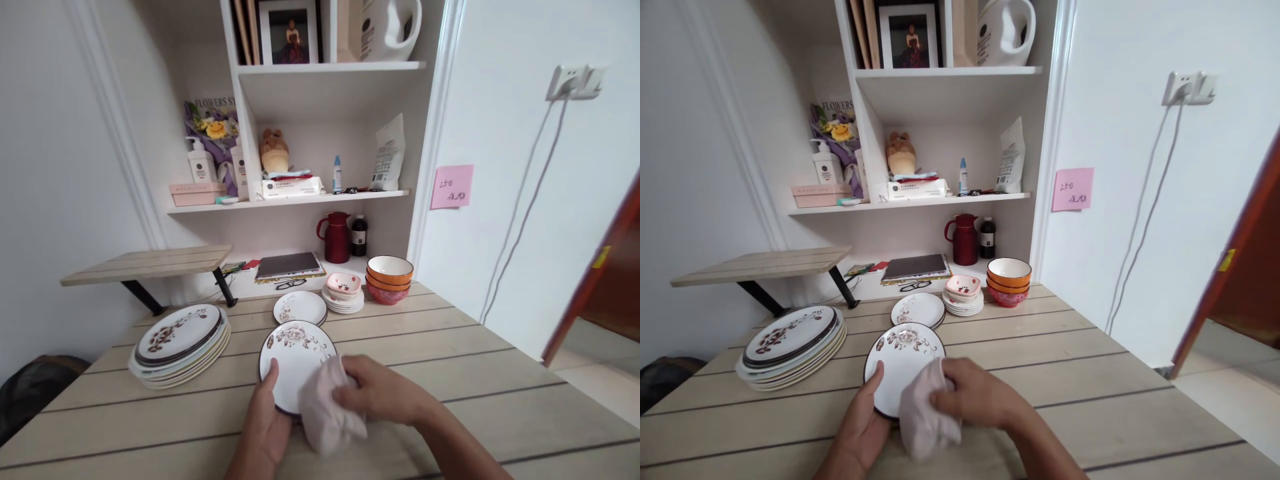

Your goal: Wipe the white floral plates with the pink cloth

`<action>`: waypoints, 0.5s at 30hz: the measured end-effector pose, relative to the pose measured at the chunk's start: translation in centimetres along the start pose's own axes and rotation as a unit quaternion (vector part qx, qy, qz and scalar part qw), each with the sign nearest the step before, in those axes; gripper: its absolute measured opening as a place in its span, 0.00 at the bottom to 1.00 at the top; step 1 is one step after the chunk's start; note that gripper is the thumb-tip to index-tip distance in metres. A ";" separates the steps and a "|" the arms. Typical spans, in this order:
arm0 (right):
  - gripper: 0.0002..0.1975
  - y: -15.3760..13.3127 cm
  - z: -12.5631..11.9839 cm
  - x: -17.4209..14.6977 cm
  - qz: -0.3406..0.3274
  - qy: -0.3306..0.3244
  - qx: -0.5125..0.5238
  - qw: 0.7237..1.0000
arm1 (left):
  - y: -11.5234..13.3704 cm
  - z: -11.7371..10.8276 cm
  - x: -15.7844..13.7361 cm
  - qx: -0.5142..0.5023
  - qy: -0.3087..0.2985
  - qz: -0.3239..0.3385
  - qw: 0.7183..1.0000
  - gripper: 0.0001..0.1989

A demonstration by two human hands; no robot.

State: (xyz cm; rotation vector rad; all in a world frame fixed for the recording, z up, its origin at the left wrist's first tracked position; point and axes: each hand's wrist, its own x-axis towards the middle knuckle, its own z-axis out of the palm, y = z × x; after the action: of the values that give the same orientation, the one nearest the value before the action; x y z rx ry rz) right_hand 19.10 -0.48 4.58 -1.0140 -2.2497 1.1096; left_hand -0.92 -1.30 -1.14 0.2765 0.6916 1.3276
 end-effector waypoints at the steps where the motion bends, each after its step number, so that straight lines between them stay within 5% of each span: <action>1: 0.10 -0.2 0.1 -0.1 -0.017 -0.039 -0.010 0.999 | 0.0 -0.1 0.0 -0.001 -0.002 -0.012 1.000 0.30; 5: 0.11 -0.9 0.4 -0.3 -0.051 -0.076 -0.036 0.995 | -0.2 -0.2 0.0 -0.007 0.004 -0.024 1.000 0.32; 11: 0.10 -0.2 0.5 -0.2 -0.007 -0.087 0.031 0.996 | -0.7 0.0 0.3 -0.032 0.021 0.033 0.999 0.27; 15: 0.10 0.1 0.7 0.1 0.065 0.000 0.234 0.970 | 0.3 -0.4 0.5 -0.037 0.098 0.109 0.988 0.25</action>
State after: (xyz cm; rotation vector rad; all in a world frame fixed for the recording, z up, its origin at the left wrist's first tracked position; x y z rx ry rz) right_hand 18.66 -0.73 4.12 -0.9629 -1.8055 1.5981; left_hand -1.33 -0.88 -1.43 0.1655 0.7922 1.6017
